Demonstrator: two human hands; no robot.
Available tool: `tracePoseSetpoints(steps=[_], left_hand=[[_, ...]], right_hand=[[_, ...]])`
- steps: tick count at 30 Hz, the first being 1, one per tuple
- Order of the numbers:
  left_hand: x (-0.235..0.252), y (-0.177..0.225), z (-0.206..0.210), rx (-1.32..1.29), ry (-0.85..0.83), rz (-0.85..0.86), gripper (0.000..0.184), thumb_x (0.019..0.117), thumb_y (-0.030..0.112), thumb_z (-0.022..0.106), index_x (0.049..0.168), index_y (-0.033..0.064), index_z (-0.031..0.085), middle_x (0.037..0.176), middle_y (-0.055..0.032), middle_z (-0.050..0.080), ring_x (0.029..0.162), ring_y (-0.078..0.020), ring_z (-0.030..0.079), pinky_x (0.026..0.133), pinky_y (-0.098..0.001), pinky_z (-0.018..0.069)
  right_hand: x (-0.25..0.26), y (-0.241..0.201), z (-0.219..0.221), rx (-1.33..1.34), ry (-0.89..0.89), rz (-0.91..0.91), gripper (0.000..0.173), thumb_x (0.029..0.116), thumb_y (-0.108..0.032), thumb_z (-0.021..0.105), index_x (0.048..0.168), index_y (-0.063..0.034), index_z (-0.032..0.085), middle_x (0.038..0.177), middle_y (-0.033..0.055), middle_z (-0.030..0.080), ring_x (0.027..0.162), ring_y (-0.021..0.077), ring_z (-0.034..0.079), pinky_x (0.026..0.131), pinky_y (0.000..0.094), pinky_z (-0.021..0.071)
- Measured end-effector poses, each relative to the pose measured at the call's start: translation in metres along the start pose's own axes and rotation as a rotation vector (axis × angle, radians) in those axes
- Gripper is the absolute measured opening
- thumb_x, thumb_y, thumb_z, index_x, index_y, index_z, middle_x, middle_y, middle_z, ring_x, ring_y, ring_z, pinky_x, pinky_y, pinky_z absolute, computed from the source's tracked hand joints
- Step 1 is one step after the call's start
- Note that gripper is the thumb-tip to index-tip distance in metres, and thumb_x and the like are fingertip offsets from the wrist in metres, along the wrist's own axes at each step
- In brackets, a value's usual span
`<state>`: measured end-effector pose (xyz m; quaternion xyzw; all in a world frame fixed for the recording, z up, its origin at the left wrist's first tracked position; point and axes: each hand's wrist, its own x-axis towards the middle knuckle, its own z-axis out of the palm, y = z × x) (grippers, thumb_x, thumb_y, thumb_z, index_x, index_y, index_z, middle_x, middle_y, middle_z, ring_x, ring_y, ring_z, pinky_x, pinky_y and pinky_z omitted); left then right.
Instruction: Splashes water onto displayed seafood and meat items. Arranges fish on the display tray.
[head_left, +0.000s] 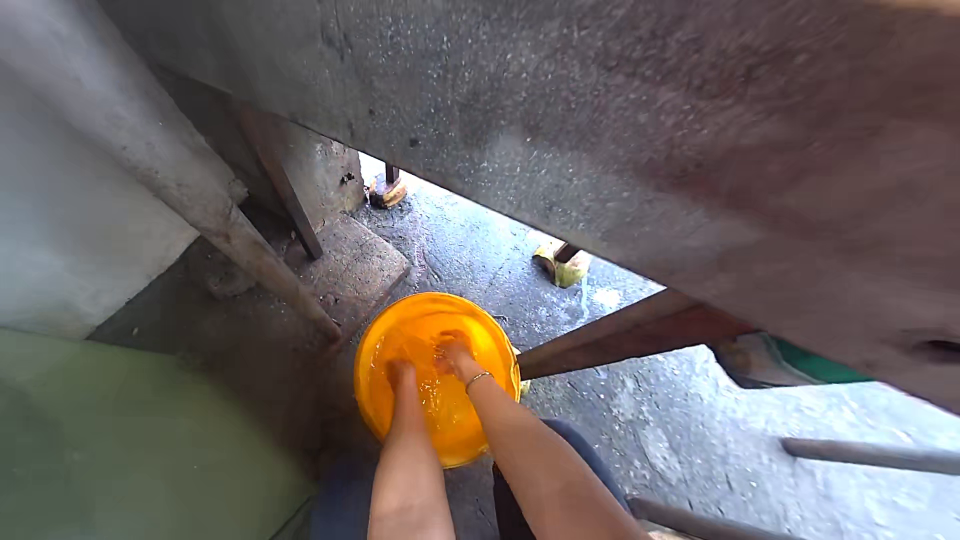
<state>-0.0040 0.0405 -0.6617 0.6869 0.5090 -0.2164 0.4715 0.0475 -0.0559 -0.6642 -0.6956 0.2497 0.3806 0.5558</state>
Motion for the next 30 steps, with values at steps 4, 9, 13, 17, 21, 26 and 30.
tracePoseSetpoints(steps=[4,9,13,17,21,26,30], left_hand=[[-0.026,0.013,-0.003,-0.587,-0.085,0.047,0.027,0.1094,0.012,0.047,0.125,-0.0077,0.057,0.107,-0.0223,0.063,0.087,-0.0264,0.060,0.077,-0.0403,0.0524],[-0.099,0.040,-0.049,-0.571,0.081,0.174,0.026,0.1087,0.005,0.040,0.112,-0.0117,0.060,0.097,-0.0211,0.059,0.083,-0.0249,0.056,0.077,-0.0403,0.0501],[-0.156,0.057,-0.107,-0.218,0.061,0.349,0.033,0.1076,0.012,0.049,0.129,-0.0105,0.060,0.128,-0.0305,0.063,0.120,-0.0380,0.061,0.105,-0.0513,0.0481],[-0.227,0.071,-0.154,-0.511,-0.136,0.355,0.037,0.1120,0.018,0.034,0.133,-0.0063,0.052,0.123,-0.0210,0.062,0.106,-0.0226,0.062,0.093,-0.0357,0.0536],[-0.308,0.089,-0.204,-0.744,-0.238,0.281,0.041,0.1134,0.020,0.026,0.136,-0.0052,0.050,0.120,-0.0173,0.063,0.102,-0.0177,0.062,0.092,-0.0348,0.0536],[-0.403,0.117,-0.242,-0.802,-0.140,0.500,0.033,0.1093,0.016,0.033,0.113,-0.0051,0.058,0.095,-0.0102,0.067,0.083,-0.0131,0.066,0.076,-0.0325,0.0588],[-0.465,0.154,-0.251,-0.793,-0.100,0.524,0.019,0.1067,0.006,0.037,0.104,-0.0039,0.054,0.084,-0.0062,0.064,0.074,-0.0083,0.063,0.069,-0.0267,0.0576]], right_hand=[[-0.047,-0.039,-0.011,-0.002,0.060,-0.134,0.036,0.1068,-0.005,0.042,0.142,-0.0007,0.050,0.115,0.0234,0.062,0.091,0.0310,0.064,0.076,0.0469,0.0552],[-0.164,-0.090,-0.026,0.016,0.036,-0.127,0.041,0.1074,-0.008,0.045,0.148,0.0001,0.046,0.131,0.0262,0.058,0.109,0.0332,0.062,0.089,0.0484,0.0541],[-0.243,-0.113,-0.040,-0.022,-0.052,-0.148,0.038,0.1051,-0.011,0.051,0.141,0.0023,0.051,0.120,0.0247,0.063,0.097,0.0312,0.066,0.080,0.0466,0.0578],[-0.326,-0.145,-0.045,-0.006,-0.110,-0.103,0.040,0.1039,-0.011,0.054,0.142,0.0020,0.051,0.120,0.0244,0.063,0.093,0.0299,0.067,0.077,0.0443,0.0578],[-0.411,-0.183,-0.055,0.023,-0.181,-0.123,0.039,0.1047,-0.011,0.052,0.141,0.0021,0.051,0.113,0.0224,0.065,0.087,0.0269,0.067,0.074,0.0423,0.0579],[-0.501,-0.220,-0.080,0.169,-0.279,-0.174,0.031,0.1054,-0.013,0.051,0.131,0.0039,0.058,0.098,0.0174,0.067,0.073,0.0212,0.067,0.065,0.0386,0.0586],[-0.561,-0.250,-0.114,0.228,-0.273,-0.235,0.030,0.1080,-0.017,0.047,0.127,0.0035,0.057,0.093,0.0136,0.068,0.067,0.0178,0.066,0.060,0.0348,0.0570]])
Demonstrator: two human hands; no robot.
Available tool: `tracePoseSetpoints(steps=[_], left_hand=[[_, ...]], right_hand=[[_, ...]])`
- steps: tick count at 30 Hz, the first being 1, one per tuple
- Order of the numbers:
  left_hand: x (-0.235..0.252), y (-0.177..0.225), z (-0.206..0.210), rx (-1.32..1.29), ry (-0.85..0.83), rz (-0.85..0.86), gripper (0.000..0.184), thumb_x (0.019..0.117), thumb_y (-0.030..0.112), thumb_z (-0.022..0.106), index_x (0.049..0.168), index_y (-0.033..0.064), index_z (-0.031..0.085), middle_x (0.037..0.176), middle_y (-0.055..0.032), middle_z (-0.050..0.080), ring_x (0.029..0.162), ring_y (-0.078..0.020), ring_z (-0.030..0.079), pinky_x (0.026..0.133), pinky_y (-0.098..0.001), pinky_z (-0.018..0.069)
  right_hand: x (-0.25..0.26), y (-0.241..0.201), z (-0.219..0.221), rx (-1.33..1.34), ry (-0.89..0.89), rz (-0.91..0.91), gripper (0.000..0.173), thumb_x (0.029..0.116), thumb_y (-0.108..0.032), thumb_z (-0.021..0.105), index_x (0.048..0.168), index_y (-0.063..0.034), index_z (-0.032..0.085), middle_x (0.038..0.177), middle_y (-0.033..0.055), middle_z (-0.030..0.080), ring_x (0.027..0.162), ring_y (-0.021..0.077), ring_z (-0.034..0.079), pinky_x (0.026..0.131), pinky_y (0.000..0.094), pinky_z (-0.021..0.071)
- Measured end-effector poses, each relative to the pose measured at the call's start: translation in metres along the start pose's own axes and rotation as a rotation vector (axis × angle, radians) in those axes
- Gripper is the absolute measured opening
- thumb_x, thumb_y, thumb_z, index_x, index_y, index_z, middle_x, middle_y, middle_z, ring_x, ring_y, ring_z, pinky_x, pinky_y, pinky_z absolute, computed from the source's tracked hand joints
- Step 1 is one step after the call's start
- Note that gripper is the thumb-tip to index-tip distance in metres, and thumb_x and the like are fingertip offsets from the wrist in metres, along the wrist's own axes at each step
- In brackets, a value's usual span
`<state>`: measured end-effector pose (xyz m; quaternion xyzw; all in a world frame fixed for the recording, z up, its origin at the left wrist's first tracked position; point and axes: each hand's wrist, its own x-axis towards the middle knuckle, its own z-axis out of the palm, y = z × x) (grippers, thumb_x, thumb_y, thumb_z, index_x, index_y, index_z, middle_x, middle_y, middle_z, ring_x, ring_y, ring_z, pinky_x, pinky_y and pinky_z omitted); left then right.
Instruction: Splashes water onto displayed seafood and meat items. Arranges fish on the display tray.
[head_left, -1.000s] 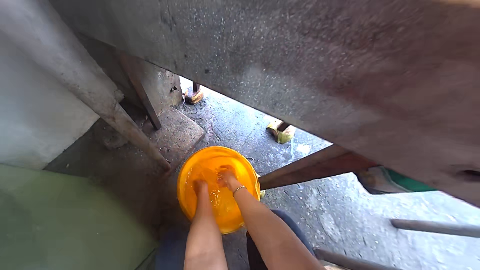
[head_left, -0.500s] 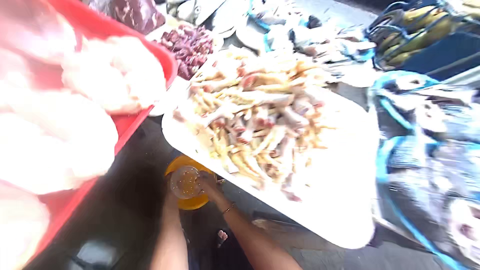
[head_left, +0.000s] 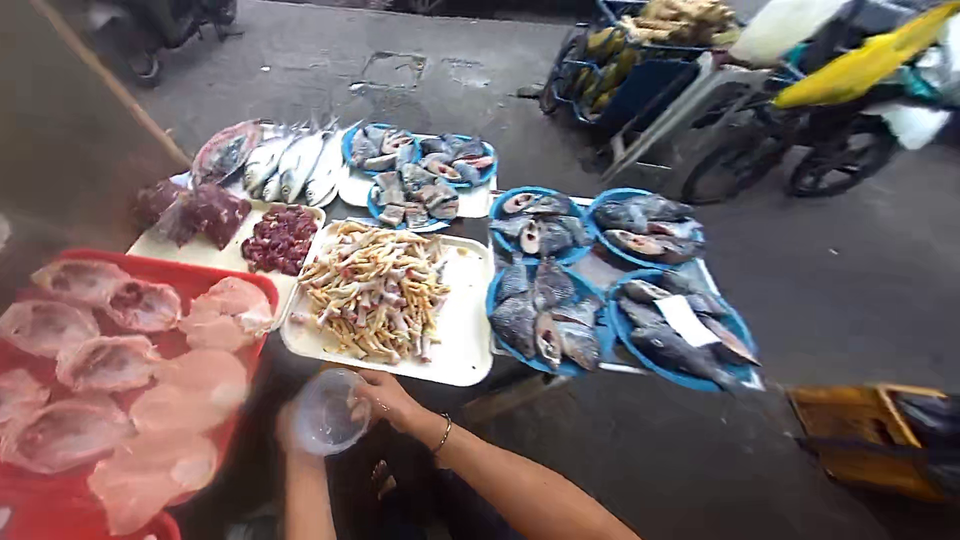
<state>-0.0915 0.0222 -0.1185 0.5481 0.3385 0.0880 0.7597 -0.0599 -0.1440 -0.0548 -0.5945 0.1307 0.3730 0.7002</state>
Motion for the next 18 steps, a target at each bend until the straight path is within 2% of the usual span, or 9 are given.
tracePoseSetpoints(steps=[3,7,8,10,11,13,14,16,18], left_hand=[[-0.018,0.032,0.041,0.008,-0.047,0.003,0.019,0.1089,0.010,0.036,0.109,-0.0026,0.050,0.090,-0.0069,0.059,0.079,-0.0092,0.060,0.073,-0.0282,0.0551],[-0.039,0.067,0.100,0.023,-0.218,-0.078,0.032,0.1096,0.009,0.031,0.136,-0.0049,0.043,0.115,-0.0154,0.057,0.099,-0.0175,0.060,0.088,-0.0378,0.0541],[-0.041,0.071,0.116,0.038,-0.253,-0.075,0.029,0.1097,0.008,0.033,0.132,-0.0042,0.045,0.110,-0.0129,0.059,0.094,-0.0155,0.062,0.084,-0.0356,0.0558],[-0.047,0.076,0.152,0.097,-0.302,-0.074,0.018,0.1094,0.009,0.036,0.113,0.0012,0.051,0.089,-0.0052,0.060,0.073,-0.0102,0.061,0.065,-0.0298,0.0553],[-0.053,0.077,0.170,0.128,-0.332,-0.073,0.018,0.1096,0.011,0.037,0.107,0.0023,0.052,0.082,-0.0037,0.059,0.065,-0.0090,0.059,0.058,-0.0273,0.0532],[-0.069,0.076,0.203,0.175,-0.422,-0.094,0.020,0.1098,0.014,0.040,0.104,0.0022,0.055,0.078,-0.0039,0.060,0.062,-0.0092,0.057,0.056,-0.0266,0.0509],[-0.077,0.074,0.220,0.187,-0.482,-0.120,0.023,0.1108,0.017,0.041,0.108,0.0011,0.058,0.082,-0.0059,0.063,0.066,-0.0106,0.060,0.059,-0.0282,0.0531],[-0.092,0.068,0.249,0.198,-0.672,-0.238,0.034,0.1129,0.020,0.034,0.132,-0.0016,0.053,0.110,-0.0147,0.066,0.094,-0.0197,0.066,0.082,-0.0390,0.0572],[-0.110,0.053,0.276,0.274,-0.820,-0.304,0.035,0.1132,0.018,0.031,0.138,0.0005,0.047,0.117,-0.0150,0.064,0.100,-0.0211,0.064,0.085,-0.0411,0.0564]], right_hand=[[-0.033,-0.033,-0.017,0.019,0.083,-0.121,0.032,0.1073,-0.017,0.045,0.128,0.0038,0.057,0.089,0.0119,0.067,0.065,0.0169,0.065,0.060,0.0338,0.0563],[-0.076,-0.069,-0.047,0.062,0.263,-0.188,0.034,0.1090,-0.019,0.044,0.133,0.0030,0.054,0.101,0.0177,0.064,0.074,0.0224,0.066,0.063,0.0387,0.0579],[-0.085,-0.076,-0.056,0.089,0.297,-0.198,0.035,0.1096,-0.018,0.043,0.136,0.0029,0.052,0.108,0.0205,0.063,0.080,0.0257,0.067,0.065,0.0417,0.0583],[-0.101,-0.088,-0.078,0.131,0.365,-0.226,0.035,0.1100,-0.018,0.041,0.136,0.0028,0.051,0.110,0.0206,0.062,0.081,0.0266,0.067,0.065,0.0429,0.0583],[-0.109,-0.091,-0.089,0.143,0.403,-0.237,0.035,0.1101,-0.018,0.040,0.135,0.0030,0.052,0.105,0.0190,0.064,0.076,0.0249,0.067,0.064,0.0414,0.0583],[-0.127,-0.095,-0.115,0.168,0.463,-0.252,0.031,0.1106,-0.019,0.039,0.127,0.0028,0.053,0.093,0.0144,0.064,0.069,0.0218,0.067,0.062,0.0392,0.0587],[-0.136,-0.096,-0.129,0.173,0.490,-0.260,0.029,0.1108,-0.020,0.040,0.124,0.0023,0.053,0.088,0.0125,0.063,0.066,0.0206,0.066,0.061,0.0382,0.0590],[-0.157,-0.103,-0.156,0.155,0.539,-0.261,0.032,0.1110,-0.022,0.041,0.128,0.0027,0.053,0.090,0.0132,0.064,0.067,0.0204,0.065,0.061,0.0371,0.0582],[-0.178,-0.109,-0.181,0.119,0.585,-0.254,0.035,0.1109,-0.023,0.042,0.131,0.0029,0.054,0.098,0.0162,0.065,0.071,0.0209,0.066,0.062,0.0365,0.0572]])
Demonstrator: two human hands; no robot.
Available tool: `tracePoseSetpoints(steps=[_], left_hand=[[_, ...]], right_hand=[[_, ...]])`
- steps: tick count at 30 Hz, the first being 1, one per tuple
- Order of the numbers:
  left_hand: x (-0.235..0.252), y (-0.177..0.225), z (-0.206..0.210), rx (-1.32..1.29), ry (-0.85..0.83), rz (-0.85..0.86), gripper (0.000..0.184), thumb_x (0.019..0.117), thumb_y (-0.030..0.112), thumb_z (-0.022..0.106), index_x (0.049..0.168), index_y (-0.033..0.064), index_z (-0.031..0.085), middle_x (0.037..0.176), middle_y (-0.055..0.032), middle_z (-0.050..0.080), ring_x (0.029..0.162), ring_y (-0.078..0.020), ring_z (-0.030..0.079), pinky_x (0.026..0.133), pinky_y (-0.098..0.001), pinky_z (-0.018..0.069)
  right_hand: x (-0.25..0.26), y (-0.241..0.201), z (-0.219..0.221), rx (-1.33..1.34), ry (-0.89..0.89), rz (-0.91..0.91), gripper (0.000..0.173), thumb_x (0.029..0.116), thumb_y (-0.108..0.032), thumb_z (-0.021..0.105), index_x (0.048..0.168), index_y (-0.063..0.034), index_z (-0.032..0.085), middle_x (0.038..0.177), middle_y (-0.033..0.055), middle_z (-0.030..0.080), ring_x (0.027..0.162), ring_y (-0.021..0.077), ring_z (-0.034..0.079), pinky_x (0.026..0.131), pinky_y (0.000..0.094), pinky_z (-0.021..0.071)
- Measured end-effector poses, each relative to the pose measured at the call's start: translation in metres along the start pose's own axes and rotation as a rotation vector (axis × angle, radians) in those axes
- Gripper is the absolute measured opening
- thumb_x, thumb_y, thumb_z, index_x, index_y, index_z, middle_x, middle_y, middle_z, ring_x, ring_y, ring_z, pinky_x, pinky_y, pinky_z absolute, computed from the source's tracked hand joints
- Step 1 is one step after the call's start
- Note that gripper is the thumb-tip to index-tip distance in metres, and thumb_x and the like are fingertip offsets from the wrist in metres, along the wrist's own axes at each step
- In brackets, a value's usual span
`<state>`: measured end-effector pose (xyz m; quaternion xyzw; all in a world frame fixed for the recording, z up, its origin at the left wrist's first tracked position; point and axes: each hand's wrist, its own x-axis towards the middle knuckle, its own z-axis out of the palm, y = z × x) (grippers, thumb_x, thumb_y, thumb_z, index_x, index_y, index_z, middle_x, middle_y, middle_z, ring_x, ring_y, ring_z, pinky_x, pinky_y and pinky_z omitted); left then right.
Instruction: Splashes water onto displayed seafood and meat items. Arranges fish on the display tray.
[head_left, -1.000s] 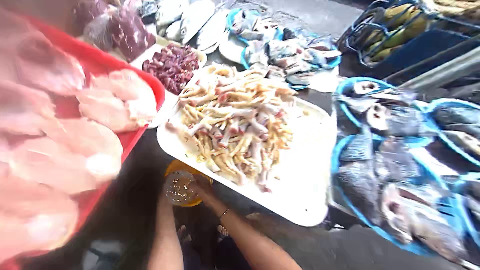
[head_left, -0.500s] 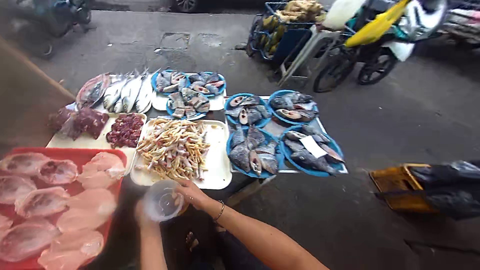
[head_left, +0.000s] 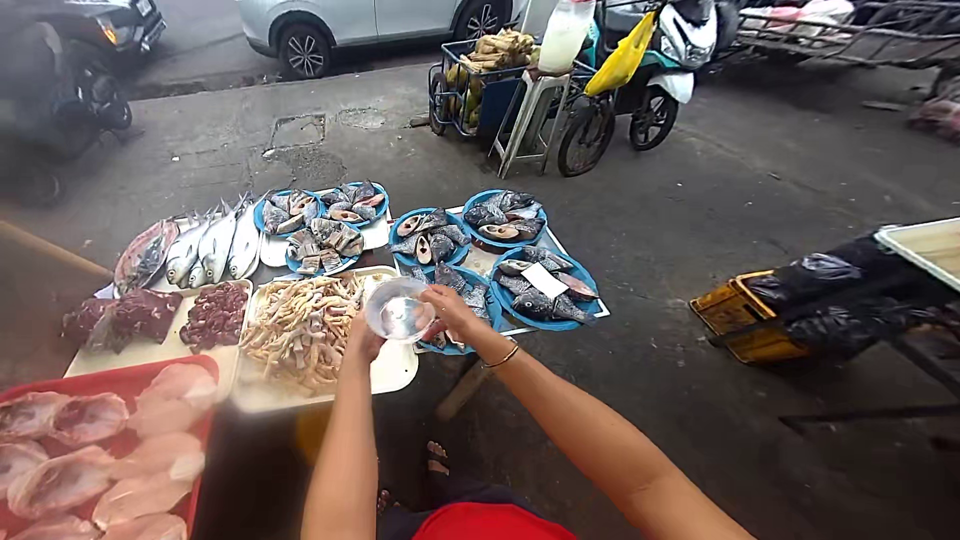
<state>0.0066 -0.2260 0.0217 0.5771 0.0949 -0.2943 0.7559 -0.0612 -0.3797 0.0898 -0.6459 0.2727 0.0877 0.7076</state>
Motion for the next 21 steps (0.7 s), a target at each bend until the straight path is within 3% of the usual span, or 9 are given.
tracePoseSetpoints(steps=[3,5,8,10,13,15,19,21], left_hand=[[0.020,-0.009,0.048,0.033,-0.087,-0.110,0.030,0.1129,0.018,0.032,0.130,0.0012,0.050,0.103,-0.0131,0.065,0.085,-0.0210,0.065,0.075,-0.0395,0.0569],[0.032,-0.012,0.075,0.064,-0.147,-0.192,0.031,0.1132,0.023,0.030,0.129,0.0036,0.049,0.102,-0.0143,0.065,0.083,-0.0225,0.066,0.072,-0.0386,0.0571],[0.044,-0.011,0.100,0.153,-0.334,-0.333,0.045,0.1141,0.030,0.024,0.152,0.0074,0.035,0.136,-0.0234,0.057,0.111,-0.0327,0.065,0.090,-0.0461,0.0565],[0.048,-0.008,0.113,0.138,-0.311,-0.325,0.042,0.1140,0.030,0.025,0.150,0.0094,0.036,0.134,-0.0214,0.057,0.108,-0.0323,0.065,0.088,-0.0468,0.0566],[0.052,-0.008,0.122,0.323,-0.260,-0.330,0.040,0.1124,0.023,0.037,0.150,0.0099,0.038,0.135,-0.0212,0.057,0.106,-0.0319,0.066,0.085,-0.0455,0.0570],[0.058,-0.012,0.122,0.256,-0.237,-0.229,0.038,0.1121,0.020,0.032,0.146,0.0064,0.040,0.132,-0.0186,0.058,0.104,-0.0278,0.065,0.087,-0.0438,0.0560],[0.066,-0.013,0.129,0.096,-0.256,-0.158,0.049,0.1133,0.038,0.026,0.152,0.0089,0.036,0.141,-0.0193,0.054,0.113,-0.0304,0.064,0.092,-0.0455,0.0557],[0.066,-0.005,0.135,0.028,-0.283,-0.143,0.054,0.1116,0.046,0.022,0.151,0.0140,0.038,0.144,-0.0160,0.054,0.121,-0.0303,0.060,0.097,-0.0483,0.0528]], right_hand=[[0.004,-0.011,-0.044,-0.056,0.065,-0.025,0.032,0.1112,-0.022,0.042,0.126,0.0028,0.054,0.098,0.0171,0.062,0.073,0.0219,0.066,0.063,0.0375,0.0579],[0.006,-0.011,-0.073,-0.099,0.098,-0.059,0.034,0.1109,-0.024,0.042,0.128,0.0019,0.055,0.095,0.0169,0.064,0.071,0.0226,0.066,0.064,0.0395,0.0583],[0.006,-0.009,-0.107,-0.142,0.151,-0.100,0.035,0.1085,-0.032,0.044,0.123,-0.0020,0.057,0.093,0.0154,0.064,0.068,0.0224,0.065,0.061,0.0420,0.0577],[0.007,-0.020,-0.121,-0.148,0.191,-0.084,0.035,0.1082,-0.029,0.044,0.122,0.0008,0.056,0.098,0.0184,0.061,0.072,0.0264,0.064,0.063,0.0458,0.0573],[0.004,-0.032,-0.134,-0.166,0.232,-0.046,0.034,0.1090,-0.026,0.044,0.123,0.0025,0.056,0.101,0.0191,0.061,0.074,0.0264,0.065,0.065,0.0451,0.0577],[0.005,-0.036,-0.140,-0.159,0.254,-0.033,0.034,0.1087,-0.027,0.045,0.123,0.0023,0.055,0.099,0.0191,0.060,0.075,0.0272,0.065,0.066,0.0461,0.0578],[0.008,-0.038,-0.143,-0.076,0.270,-0.014,0.038,0.1078,-0.028,0.043,0.130,0.0009,0.054,0.111,0.0228,0.061,0.082,0.0308,0.067,0.069,0.0480,0.0581],[0.010,-0.041,-0.142,-0.053,0.284,-0.013,0.035,0.1076,-0.028,0.043,0.128,-0.0017,0.055,0.109,0.0204,0.061,0.082,0.0295,0.066,0.068,0.0473,0.0579]])
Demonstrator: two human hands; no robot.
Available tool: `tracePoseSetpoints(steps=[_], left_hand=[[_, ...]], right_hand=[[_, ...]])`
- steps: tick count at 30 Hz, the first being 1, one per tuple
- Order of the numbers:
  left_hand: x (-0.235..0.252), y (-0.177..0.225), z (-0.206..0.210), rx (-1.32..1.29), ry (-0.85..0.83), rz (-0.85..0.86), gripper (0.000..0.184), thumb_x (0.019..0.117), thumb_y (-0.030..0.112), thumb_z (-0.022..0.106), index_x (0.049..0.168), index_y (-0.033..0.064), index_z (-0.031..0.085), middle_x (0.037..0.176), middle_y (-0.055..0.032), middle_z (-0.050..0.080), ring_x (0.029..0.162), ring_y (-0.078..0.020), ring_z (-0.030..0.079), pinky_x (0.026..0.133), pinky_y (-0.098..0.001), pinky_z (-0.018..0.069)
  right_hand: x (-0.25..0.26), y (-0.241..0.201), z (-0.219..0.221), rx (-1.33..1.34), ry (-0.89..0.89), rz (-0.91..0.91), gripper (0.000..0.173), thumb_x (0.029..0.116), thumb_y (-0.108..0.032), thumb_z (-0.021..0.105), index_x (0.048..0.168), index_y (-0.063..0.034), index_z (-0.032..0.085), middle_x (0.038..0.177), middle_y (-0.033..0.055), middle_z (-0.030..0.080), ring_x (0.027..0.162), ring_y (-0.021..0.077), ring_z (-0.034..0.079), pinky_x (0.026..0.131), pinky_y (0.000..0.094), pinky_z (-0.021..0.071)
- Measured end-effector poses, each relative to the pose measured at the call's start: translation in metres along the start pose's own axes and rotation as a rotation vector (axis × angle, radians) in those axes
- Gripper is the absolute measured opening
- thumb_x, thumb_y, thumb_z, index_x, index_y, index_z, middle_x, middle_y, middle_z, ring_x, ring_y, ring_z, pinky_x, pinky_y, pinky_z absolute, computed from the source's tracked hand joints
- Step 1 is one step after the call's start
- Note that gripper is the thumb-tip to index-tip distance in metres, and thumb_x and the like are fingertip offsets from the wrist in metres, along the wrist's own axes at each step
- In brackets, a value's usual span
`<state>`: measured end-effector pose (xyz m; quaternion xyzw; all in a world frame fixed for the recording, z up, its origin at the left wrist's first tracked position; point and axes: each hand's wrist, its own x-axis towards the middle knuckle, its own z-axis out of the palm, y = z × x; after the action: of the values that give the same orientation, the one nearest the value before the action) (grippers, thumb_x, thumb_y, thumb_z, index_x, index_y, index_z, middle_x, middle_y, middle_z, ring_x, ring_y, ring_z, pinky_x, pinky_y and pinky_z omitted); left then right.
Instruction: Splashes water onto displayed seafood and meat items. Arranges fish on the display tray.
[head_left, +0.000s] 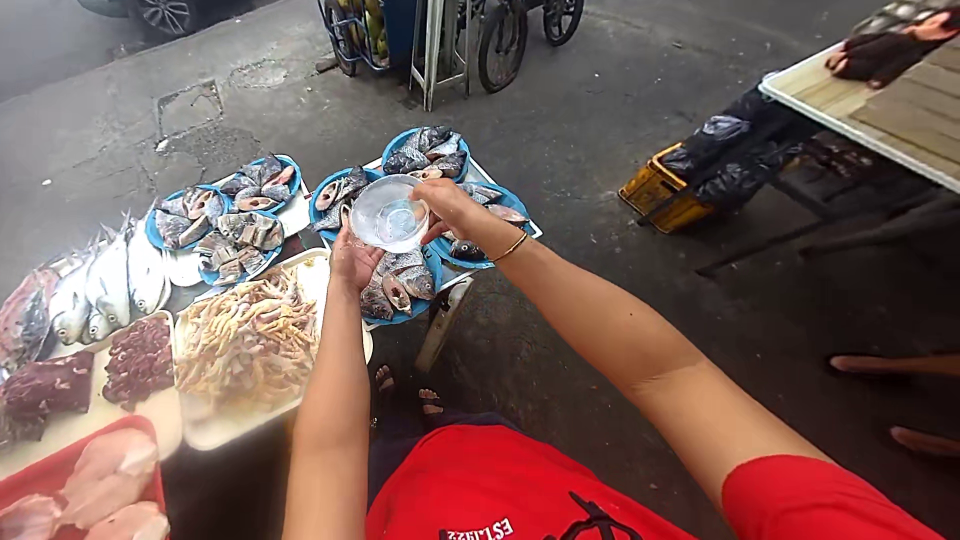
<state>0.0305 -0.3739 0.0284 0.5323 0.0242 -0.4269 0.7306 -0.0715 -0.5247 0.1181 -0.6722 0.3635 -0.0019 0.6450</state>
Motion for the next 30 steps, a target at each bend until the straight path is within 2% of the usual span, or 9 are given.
tracePoseSetpoints(steps=[7,10,12,15,18,21,23,25,30], left_hand=[[0.013,0.036,0.000,0.155,-0.215,-0.076,0.060,0.1105,0.051,0.016,0.158,0.0170,0.028,0.154,-0.0187,0.045,0.129,-0.0372,0.056,0.099,-0.0567,0.0517],[0.031,0.052,-0.003,0.230,-0.262,-0.010,0.031,0.1123,0.030,0.032,0.130,0.0115,0.051,0.107,-0.0060,0.066,0.088,-0.0153,0.067,0.079,-0.0323,0.0582],[0.048,0.063,0.003,0.153,-0.167,0.027,0.031,0.1112,0.028,0.036,0.087,0.0194,0.054,0.061,0.0083,0.051,0.048,-0.0008,0.045,0.045,-0.0164,0.0393],[0.072,0.080,0.008,0.274,-0.134,-0.073,0.042,0.1114,0.030,0.036,0.070,0.0226,0.038,0.048,0.0112,0.026,0.037,-0.0009,0.021,0.036,-0.0174,0.0183],[0.096,0.106,0.014,0.370,-0.102,-0.090,0.041,0.1110,0.030,0.039,0.071,0.0208,0.040,0.047,0.0109,0.027,0.036,-0.0012,0.021,0.036,-0.0178,0.0183],[0.124,0.127,0.018,0.421,-0.078,-0.037,0.022,0.1104,0.030,0.043,0.103,0.0137,0.056,0.066,0.0013,0.053,0.050,-0.0073,0.049,0.048,-0.0223,0.0433],[0.136,0.140,0.017,0.538,-0.165,-0.128,0.034,0.1096,0.022,0.043,0.141,0.0099,0.048,0.116,-0.0145,0.063,0.087,-0.0213,0.065,0.074,-0.0353,0.0568],[0.152,0.148,0.016,0.490,-0.197,-0.145,0.039,0.1096,0.021,0.042,0.148,0.0114,0.042,0.137,-0.0182,0.055,0.108,-0.0296,0.064,0.085,-0.0440,0.0568],[0.179,0.158,0.003,0.478,-0.179,-0.104,0.041,0.1112,0.021,0.037,0.151,0.0116,0.037,0.144,-0.0185,0.050,0.117,-0.0320,0.059,0.089,-0.0488,0.0538]], right_hand=[[0.003,-0.011,-0.003,0.157,-0.003,0.042,0.032,0.1067,-0.028,0.042,0.128,-0.0066,0.051,0.097,0.0157,0.062,0.072,0.0259,0.065,0.060,0.0422,0.0567],[0.007,-0.021,-0.007,0.210,0.010,0.064,0.033,0.1066,-0.029,0.041,0.129,-0.0073,0.053,0.104,0.0161,0.064,0.073,0.0242,0.066,0.057,0.0387,0.0558],[0.012,-0.030,-0.009,0.216,0.032,0.062,0.033,0.1076,-0.031,0.039,0.126,-0.0083,0.054,0.102,0.0136,0.066,0.072,0.0220,0.067,0.056,0.0371,0.0558],[0.021,-0.048,-0.011,0.215,0.079,0.072,0.033,0.1075,-0.032,0.040,0.127,-0.0091,0.053,0.102,0.0127,0.066,0.072,0.0214,0.067,0.058,0.0367,0.0564],[0.039,-0.068,-0.006,0.192,0.138,0.063,0.032,0.1077,-0.031,0.040,0.127,-0.0089,0.051,0.093,0.0112,0.064,0.066,0.0210,0.066,0.057,0.0372,0.0568],[0.062,-0.083,0.002,0.168,0.190,0.044,0.035,0.1074,-0.031,0.042,0.130,-0.0069,0.052,0.097,0.0145,0.063,0.068,0.0236,0.064,0.058,0.0399,0.0564],[0.078,-0.090,0.008,0.149,0.210,0.031,0.035,0.1071,-0.031,0.043,0.130,-0.0060,0.052,0.098,0.0151,0.060,0.069,0.0242,0.064,0.060,0.0407,0.0567],[0.092,-0.098,0.015,0.141,0.233,0.025,0.035,0.1083,-0.031,0.042,0.130,-0.0051,0.051,0.095,0.0140,0.058,0.069,0.0239,0.063,0.062,0.0417,0.0571],[0.124,-0.114,0.027,0.100,0.261,0.022,0.037,0.1083,-0.031,0.044,0.132,-0.0033,0.052,0.116,0.0226,0.058,0.086,0.0312,0.066,0.068,0.0465,0.0577]])
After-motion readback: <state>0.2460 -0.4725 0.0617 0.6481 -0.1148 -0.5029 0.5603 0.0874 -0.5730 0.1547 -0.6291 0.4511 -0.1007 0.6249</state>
